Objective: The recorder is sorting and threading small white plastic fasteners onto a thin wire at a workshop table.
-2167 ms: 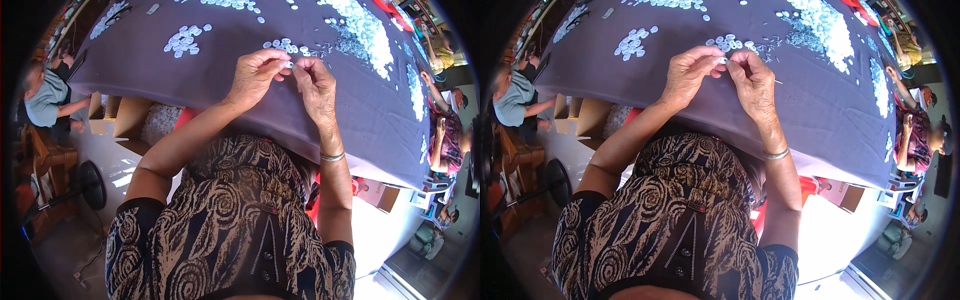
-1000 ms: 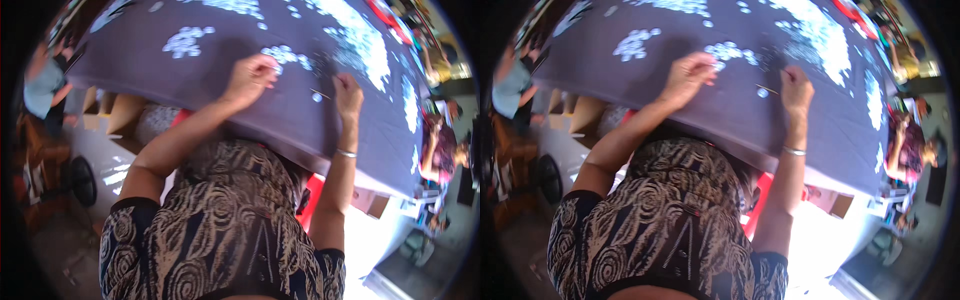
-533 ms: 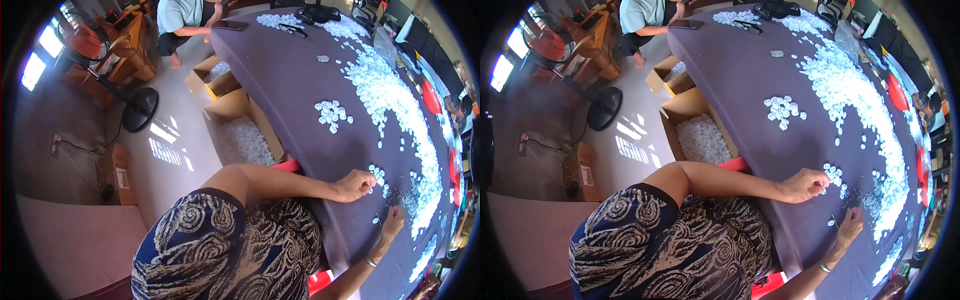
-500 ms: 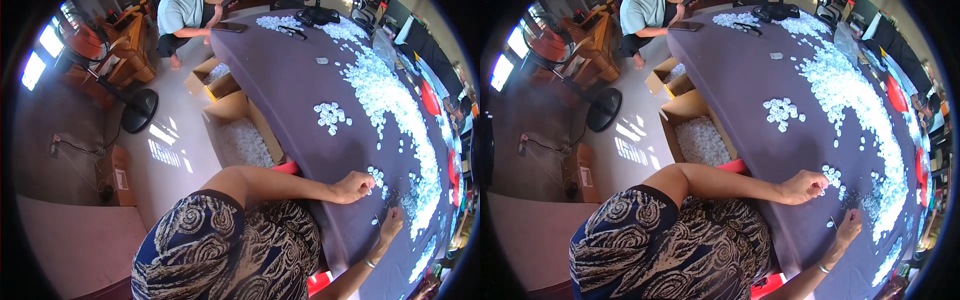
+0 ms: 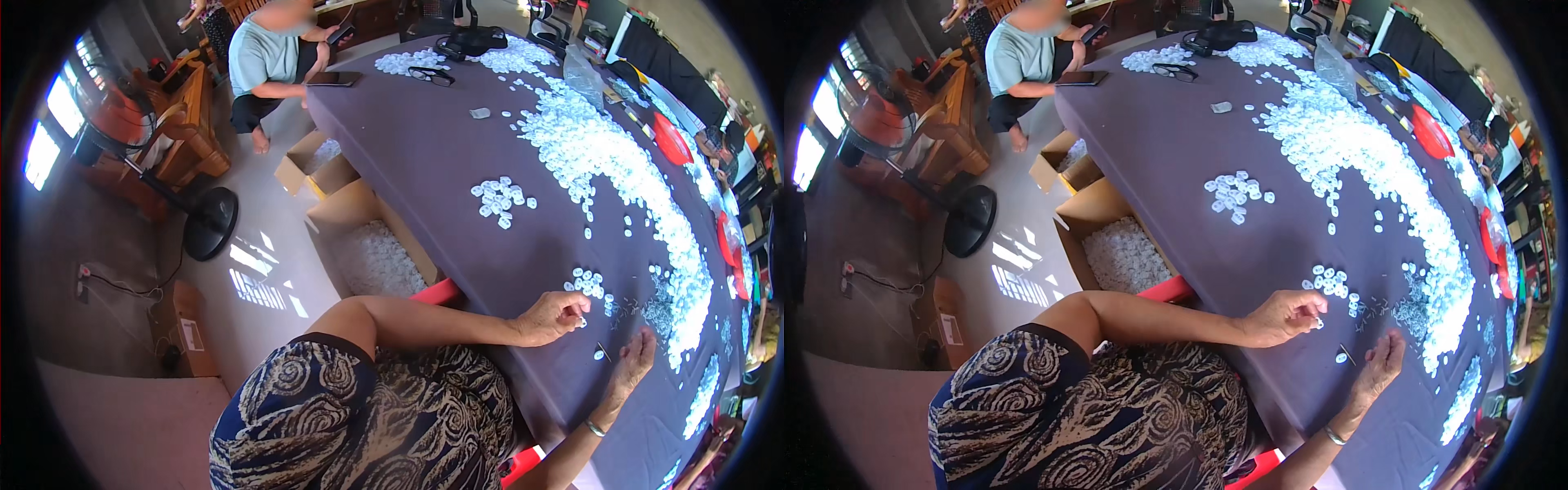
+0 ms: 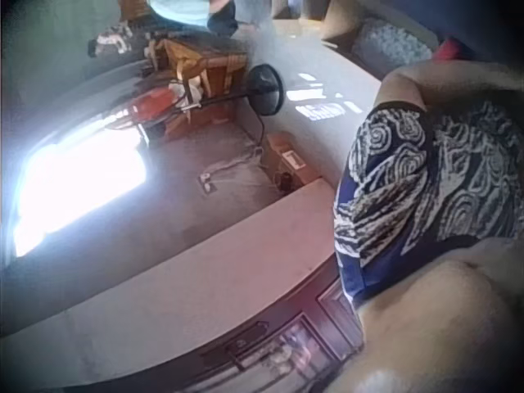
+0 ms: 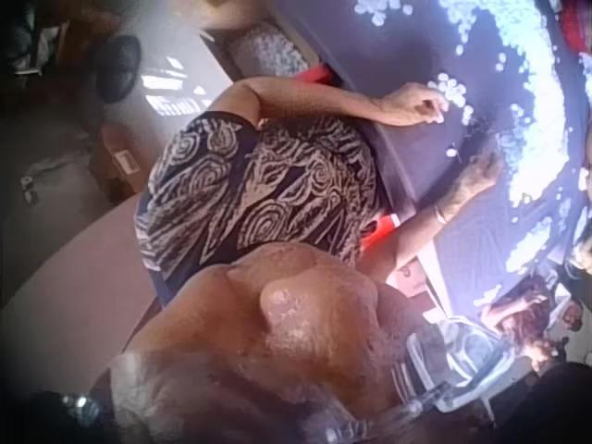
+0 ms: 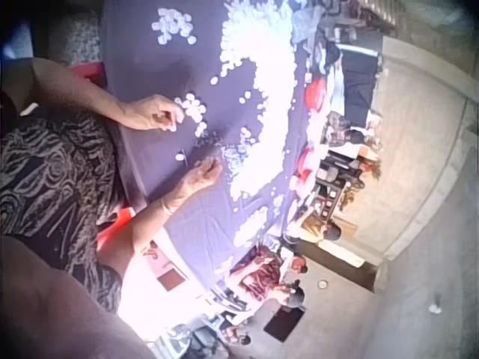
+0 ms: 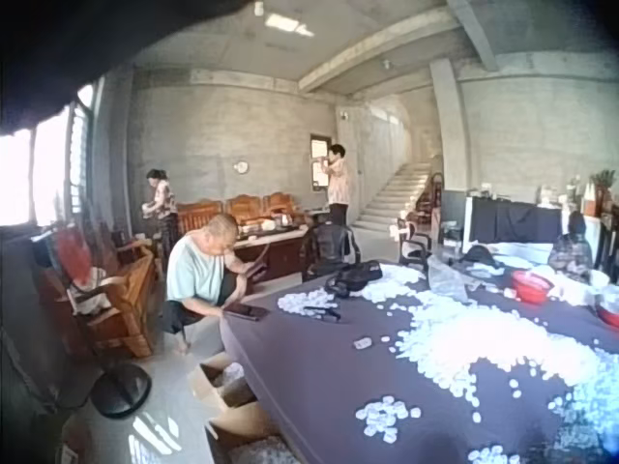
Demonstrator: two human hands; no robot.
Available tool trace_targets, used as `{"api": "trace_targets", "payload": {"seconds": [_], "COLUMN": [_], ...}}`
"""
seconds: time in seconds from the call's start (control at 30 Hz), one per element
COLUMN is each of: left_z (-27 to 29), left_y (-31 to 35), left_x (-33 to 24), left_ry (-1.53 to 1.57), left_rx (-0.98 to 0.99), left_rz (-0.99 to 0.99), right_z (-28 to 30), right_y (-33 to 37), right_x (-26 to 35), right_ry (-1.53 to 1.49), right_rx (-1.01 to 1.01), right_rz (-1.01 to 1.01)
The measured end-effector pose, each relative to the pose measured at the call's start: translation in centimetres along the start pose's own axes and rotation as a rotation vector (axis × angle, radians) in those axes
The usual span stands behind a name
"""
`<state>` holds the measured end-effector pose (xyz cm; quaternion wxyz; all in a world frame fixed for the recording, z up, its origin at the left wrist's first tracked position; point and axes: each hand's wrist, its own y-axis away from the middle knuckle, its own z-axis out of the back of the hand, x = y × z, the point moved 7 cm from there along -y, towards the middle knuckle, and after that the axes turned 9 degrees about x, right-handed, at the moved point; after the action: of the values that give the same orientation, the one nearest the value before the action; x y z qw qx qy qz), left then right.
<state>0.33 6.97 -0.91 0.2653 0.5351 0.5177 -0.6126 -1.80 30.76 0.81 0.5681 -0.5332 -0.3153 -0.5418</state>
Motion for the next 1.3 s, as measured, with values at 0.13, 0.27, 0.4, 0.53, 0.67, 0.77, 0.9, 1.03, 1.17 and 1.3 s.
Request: {"api": "trace_targets", "payload": {"seconds": [0.13, 0.27, 0.4, 0.53, 0.67, 0.77, 0.9, 1.03, 1.17, 1.3], "left_z": [-0.8, 0.3, 0.8, 0.8, 0.2, -0.1, -0.2, -0.1, 0.0, -0.1], "left_y": [-0.1, 0.2, -0.5, -0.7, -0.3, -0.1, 0.0, 0.0, -0.1, -0.2], "left_x": [0.1, 0.9, 1.1, 0.7, 0.6, 0.4, 0.7, 0.4, 0.3, 0.4], "left_ry": [-0.038, -0.037, 0.039, -0.005, 0.043, 0.02, -0.038, -0.062, -0.096, -0.116], "left_rx": [0.025, -0.015, -0.014, 0.064, 0.099, 0.103, 0.114, 0.113, 0.124, 0.123], "left_rz": [0.028, 0.012, 0.055, 0.079, 0.097, 0.11, 0.109, 0.105, 0.08, 0.084], "right_z": [1.8, -2.8, -6.8, -9.2, -9.3, -9.1, -8.9, -9.0, -9.2, -9.2], "right_y": [0.7, 1.3, 1.9, 2.5, 3.1, 3.3, 3.4, 3.5, 3.4, 3.4], "right_x": [-0.6, 4.2, 5.2, 4.7, 4.4, 4.2, 4.1, 4.1, 4.2, 4.3], "right_ry": [-0.017, -0.07, -0.144, -0.166, -0.134, -0.12, -0.07, -0.019, 0.032, 0.073], "right_rx": [-0.008, 0.134, 0.301, 0.392, 0.425, 0.427, 0.433, 0.484, 0.508, 0.539], "right_rz": [-0.033, -0.067, -0.072, -0.086, -0.072, -0.074, -0.096, -0.118, -0.107, -0.089]}}
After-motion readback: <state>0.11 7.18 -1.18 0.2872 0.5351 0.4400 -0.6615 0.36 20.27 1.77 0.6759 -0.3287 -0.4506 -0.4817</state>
